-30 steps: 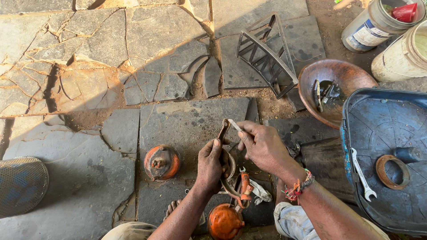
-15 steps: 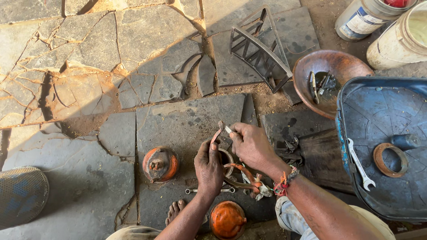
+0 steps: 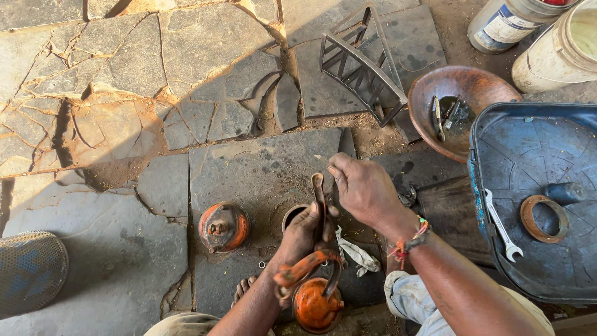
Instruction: The person cleans a circular metal component by scraping residue from its surfaces with a small metal tool and wiping it.
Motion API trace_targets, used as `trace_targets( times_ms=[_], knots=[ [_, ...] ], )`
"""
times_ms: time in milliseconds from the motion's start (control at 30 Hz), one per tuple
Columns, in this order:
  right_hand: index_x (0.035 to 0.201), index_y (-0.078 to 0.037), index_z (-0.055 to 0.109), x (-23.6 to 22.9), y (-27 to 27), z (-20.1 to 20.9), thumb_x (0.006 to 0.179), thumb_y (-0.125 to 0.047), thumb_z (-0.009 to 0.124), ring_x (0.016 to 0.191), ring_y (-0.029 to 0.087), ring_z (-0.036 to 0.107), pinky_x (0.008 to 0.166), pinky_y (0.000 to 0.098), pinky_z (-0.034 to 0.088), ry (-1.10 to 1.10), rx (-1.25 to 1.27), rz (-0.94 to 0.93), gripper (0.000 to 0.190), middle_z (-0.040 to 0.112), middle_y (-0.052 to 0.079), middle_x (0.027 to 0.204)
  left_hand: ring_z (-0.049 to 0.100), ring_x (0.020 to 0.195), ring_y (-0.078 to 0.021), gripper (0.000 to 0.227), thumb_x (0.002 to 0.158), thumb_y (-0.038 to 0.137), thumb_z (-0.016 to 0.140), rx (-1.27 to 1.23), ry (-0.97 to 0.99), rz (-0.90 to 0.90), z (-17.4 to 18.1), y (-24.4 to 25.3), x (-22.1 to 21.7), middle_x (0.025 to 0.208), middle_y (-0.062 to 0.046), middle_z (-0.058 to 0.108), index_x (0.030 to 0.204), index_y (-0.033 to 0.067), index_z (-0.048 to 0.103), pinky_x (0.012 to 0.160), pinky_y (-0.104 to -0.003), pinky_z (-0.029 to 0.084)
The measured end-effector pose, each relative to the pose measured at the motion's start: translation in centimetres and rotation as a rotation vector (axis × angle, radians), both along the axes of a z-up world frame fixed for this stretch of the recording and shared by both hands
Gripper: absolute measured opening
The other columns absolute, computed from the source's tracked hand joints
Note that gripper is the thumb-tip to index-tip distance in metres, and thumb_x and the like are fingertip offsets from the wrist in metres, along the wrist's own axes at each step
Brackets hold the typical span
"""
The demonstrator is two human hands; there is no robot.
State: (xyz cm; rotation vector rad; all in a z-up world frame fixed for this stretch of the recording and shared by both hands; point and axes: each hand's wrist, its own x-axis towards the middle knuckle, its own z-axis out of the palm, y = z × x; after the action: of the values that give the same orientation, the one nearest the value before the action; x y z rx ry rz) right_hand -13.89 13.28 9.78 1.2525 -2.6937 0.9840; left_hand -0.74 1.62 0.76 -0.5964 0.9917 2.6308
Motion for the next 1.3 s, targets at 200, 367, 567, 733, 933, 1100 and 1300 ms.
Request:
trace_targets(
  times_ms=[200, 367, 567, 733, 933, 1100, 1300],
  knots=[
    [0.113, -0.005, 0.071, 0.4, -0.2, 2.2, 0.096, -0.009, 0.062, 0.058, 0.028, 0.070, 0.055, 0.0403, 0.052, -0.373, 0.107, -0.153, 0.020, 0.069, 0.019, 0.073, 0.040, 0.048, -0.0094, 0.044, 0.110, 0.042, 0.037, -0.116, 0.039, 0.101, 0.2, -0.6, -0.1, 0.063, -0.001, 0.047, 0.111, 0.0045, 0.061, 0.043, -0.025, 0.035],
    [0.117, -0.007, 0.072, 1.0, 0.1, 3.1, 0.091, -0.008, 0.066, 0.063, 0.024, 0.074, 0.059, 0.0372, 0.056, -0.340, 0.069, -0.081, 0.026, 0.076, 0.016, 0.082, 0.040, 0.049, -0.0089, 0.046, 0.110, 0.043, 0.037, -0.108, 0.016, 0.106, 0.2, -0.9, -0.4, 0.066, -0.001, 0.048, 0.114, 0.0043, 0.061, 0.045, -0.024, 0.035],
    [0.115, -0.008, 0.072, 1.8, 0.0, 3.6, 0.090, -0.008, 0.068, 0.071, 0.028, 0.075, 0.062, 0.0397, 0.058, -0.279, 0.097, -0.058, 0.026, 0.076, 0.015, 0.089, 0.039, 0.048, -0.0088, 0.048, 0.111, 0.043, 0.034, -0.035, 0.097, 0.080, -1.0, -1.2, -0.5, 0.066, -0.001, 0.050, 0.118, 0.0034, 0.060, 0.046, -0.024, 0.036],
    [0.115, -0.008, 0.072, 2.0, 0.0, 3.8, 0.090, -0.009, 0.068, 0.071, 0.026, 0.076, 0.063, 0.0386, 0.058, -0.303, 0.112, -0.073, 0.025, 0.077, 0.013, 0.088, 0.039, 0.047, -0.0084, 0.048, 0.112, 0.042, 0.034, 0.046, 0.155, 0.062, -1.5, -1.1, -0.2, 0.066, -0.002, 0.053, 0.120, 0.0016, 0.060, 0.045, -0.024, 0.035],
    [0.114, -0.009, 0.073, 1.9, 0.1, 3.9, 0.089, -0.008, 0.068, 0.070, 0.023, 0.077, 0.062, 0.0369, 0.059, -0.325, 0.117, -0.080, 0.026, 0.078, 0.012, 0.085, 0.039, 0.044, -0.0086, 0.049, 0.112, 0.043, 0.035, 0.072, 0.155, 0.048, -1.4, -1.0, -0.2, 0.065, -0.004, 0.056, 0.119, 0.0017, 0.060, 0.043, -0.023, 0.034],
    [0.113, -0.007, 0.073, 1.9, 0.2, 3.6, 0.089, -0.008, 0.069, 0.070, 0.023, 0.077, 0.061, 0.0365, 0.059, -0.294, 0.082, -0.065, 0.024, 0.078, 0.012, 0.085, 0.040, 0.045, -0.0087, 0.049, 0.112, 0.043, 0.036, 0.161, 0.185, 0.040, -1.4, -1.0, -0.1, 0.067, -0.005, 0.057, 0.119, 0.0014, 0.061, 0.044, -0.023, 0.035],
    [0.111, -0.007, 0.073, 1.7, 0.2, 3.6, 0.090, -0.010, 0.069, 0.070, 0.023, 0.077, 0.061, 0.0371, 0.059, -0.303, 0.101, -0.077, 0.022, 0.077, 0.012, 0.084, 0.041, 0.045, -0.0085, 0.049, 0.112, 0.043, 0.037, 0.175, 0.172, 0.037, -1.6, -1.1, -0.1, 0.066, -0.005, 0.058, 0.119, 0.0013, 0.061, 0.044, -0.023, 0.035]
  ],
)
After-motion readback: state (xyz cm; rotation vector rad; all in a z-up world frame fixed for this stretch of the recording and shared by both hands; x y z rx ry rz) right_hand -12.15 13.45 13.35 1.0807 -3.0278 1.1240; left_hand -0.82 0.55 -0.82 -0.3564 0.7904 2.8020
